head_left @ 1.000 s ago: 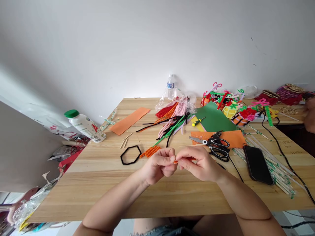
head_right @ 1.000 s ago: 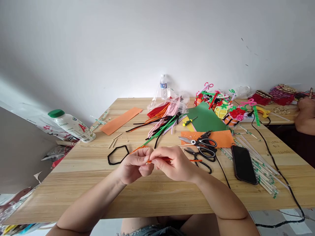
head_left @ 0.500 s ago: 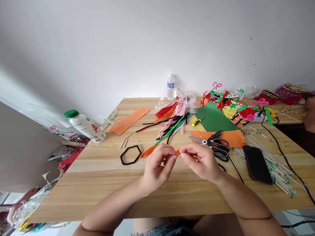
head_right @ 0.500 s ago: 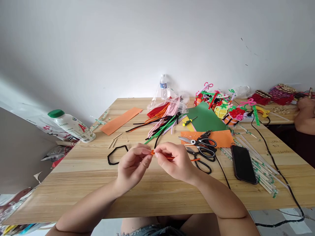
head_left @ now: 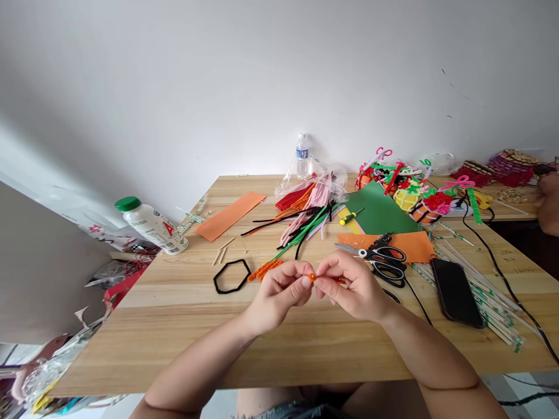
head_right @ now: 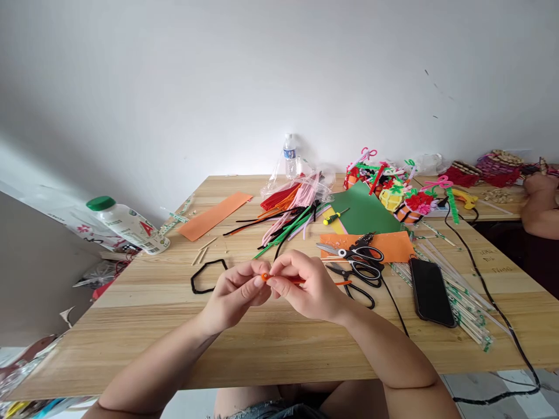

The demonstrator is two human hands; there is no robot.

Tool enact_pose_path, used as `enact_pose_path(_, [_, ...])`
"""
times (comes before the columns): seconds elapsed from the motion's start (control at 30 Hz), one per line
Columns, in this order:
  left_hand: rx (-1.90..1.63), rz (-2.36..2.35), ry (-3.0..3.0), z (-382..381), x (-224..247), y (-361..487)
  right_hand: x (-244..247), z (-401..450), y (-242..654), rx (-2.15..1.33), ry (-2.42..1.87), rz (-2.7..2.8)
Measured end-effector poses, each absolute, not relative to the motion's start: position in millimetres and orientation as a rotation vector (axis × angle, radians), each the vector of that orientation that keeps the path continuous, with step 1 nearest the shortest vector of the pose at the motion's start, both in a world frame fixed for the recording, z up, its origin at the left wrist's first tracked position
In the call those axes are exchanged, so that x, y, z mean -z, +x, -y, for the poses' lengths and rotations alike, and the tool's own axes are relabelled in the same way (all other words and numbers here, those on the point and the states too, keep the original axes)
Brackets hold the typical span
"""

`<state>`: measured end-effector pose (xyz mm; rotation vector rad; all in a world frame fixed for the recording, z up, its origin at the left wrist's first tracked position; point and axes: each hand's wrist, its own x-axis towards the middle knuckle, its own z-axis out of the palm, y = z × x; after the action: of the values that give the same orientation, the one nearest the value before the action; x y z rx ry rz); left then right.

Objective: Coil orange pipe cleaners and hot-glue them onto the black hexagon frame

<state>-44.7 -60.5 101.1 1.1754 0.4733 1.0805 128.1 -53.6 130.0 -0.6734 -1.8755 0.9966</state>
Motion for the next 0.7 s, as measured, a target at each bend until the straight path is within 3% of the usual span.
enact_pose_path(0.13, [-1.079, -0.432, 1.143, 54.4, -98.1, -46.3, -129.6, 48.4, 129.3, -0.878, -0.655, 1.887])
enact_pose_path(0.4, [-1.398, -0.636, 1.303, 52.0, -104.1, -42.5, -126.9, 41.2, 123.2, -0.467, -0.603, 1.861])
enact_pose_path(0.7, [-1.673, -0.764, 1.813, 54.4, -90.9, -41.6, -122.3, 50.1, 118.7, -0.560, -0.749, 1.746])
